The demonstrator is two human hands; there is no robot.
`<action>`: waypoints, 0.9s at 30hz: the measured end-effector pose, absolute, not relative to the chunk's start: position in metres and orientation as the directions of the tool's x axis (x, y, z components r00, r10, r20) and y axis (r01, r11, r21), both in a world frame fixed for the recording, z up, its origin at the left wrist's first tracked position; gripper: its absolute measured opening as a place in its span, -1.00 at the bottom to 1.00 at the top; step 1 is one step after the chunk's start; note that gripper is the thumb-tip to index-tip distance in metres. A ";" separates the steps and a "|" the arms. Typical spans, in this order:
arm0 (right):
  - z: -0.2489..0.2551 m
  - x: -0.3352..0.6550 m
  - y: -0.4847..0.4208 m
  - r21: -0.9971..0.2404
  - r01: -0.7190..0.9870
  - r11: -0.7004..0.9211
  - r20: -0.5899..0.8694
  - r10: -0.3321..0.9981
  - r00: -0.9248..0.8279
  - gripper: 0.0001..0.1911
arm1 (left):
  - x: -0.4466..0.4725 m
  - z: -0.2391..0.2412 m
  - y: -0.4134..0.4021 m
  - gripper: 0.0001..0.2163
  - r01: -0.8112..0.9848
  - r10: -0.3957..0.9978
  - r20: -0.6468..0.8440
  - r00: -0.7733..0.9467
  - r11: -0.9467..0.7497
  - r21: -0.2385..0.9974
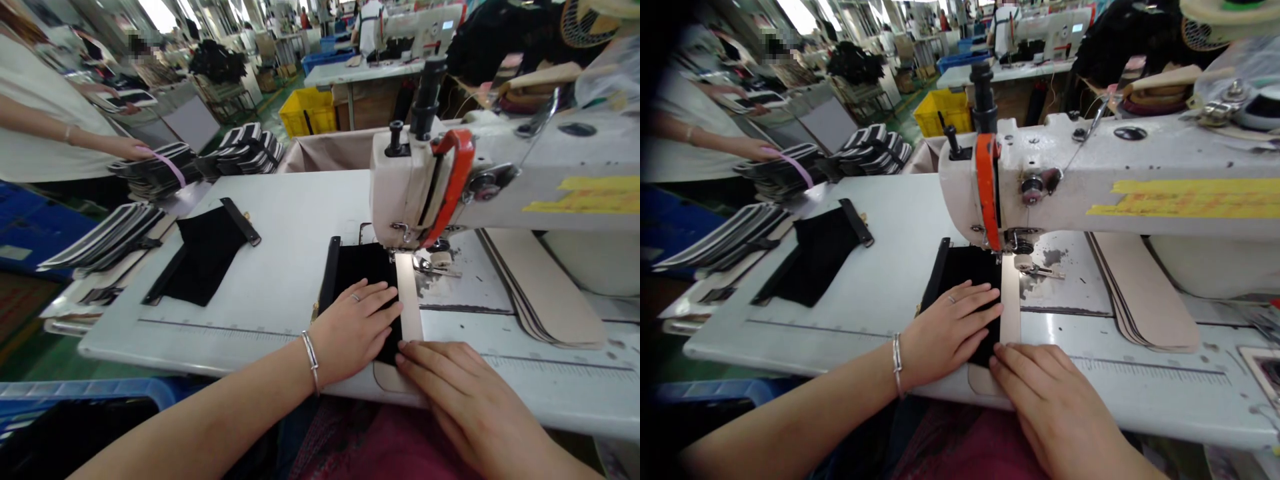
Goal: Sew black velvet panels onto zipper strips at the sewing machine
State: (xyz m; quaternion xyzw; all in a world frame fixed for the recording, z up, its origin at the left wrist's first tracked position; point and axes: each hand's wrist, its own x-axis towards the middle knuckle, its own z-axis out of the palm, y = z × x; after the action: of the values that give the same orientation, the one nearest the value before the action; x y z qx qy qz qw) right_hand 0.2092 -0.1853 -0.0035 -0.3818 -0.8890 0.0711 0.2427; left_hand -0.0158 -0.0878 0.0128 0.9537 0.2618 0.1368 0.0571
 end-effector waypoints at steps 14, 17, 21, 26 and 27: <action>-0.007 0.215 -0.153 -0.330 0.676 0.658 0.283 0.753 -0.595 -0.55 | -0.017 0.011 -0.079 -0.70 0.410 0.473 0.262 0.841 -0.874 0.260; -0.007 0.217 -0.145 -0.310 0.674 0.670 0.293 0.742 -0.603 -0.57 | -0.014 0.010 -0.069 -0.72 0.410 0.465 0.266 0.844 -0.881 0.238; -0.005 0.218 -0.134 -0.288 0.682 0.673 0.296 0.740 -0.604 -0.60 | -0.011 0.009 -0.057 -0.73 0.404 0.457 0.286 0.842 -0.886 0.226; -0.004 0.220 -0.120 -0.265 0.700 0.663 0.304 0.746 -0.592 -0.60 | -0.009 0.007 -0.045 -0.76 0.406 0.468 0.321 0.823 -0.881 0.243; -0.005 0.220 -0.117 -0.269 0.697 0.665 0.307 0.745 -0.592 -0.60 | -0.009 0.006 -0.043 -0.77 0.409 0.474 0.333 0.815 -0.878 0.251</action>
State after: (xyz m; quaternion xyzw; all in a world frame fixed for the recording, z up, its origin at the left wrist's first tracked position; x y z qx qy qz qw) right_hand 0.2201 -0.1173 -0.0050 -0.4050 -0.8902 0.0604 0.1998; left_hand -0.0087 -0.0426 0.0062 0.9488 0.2326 0.1962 0.0840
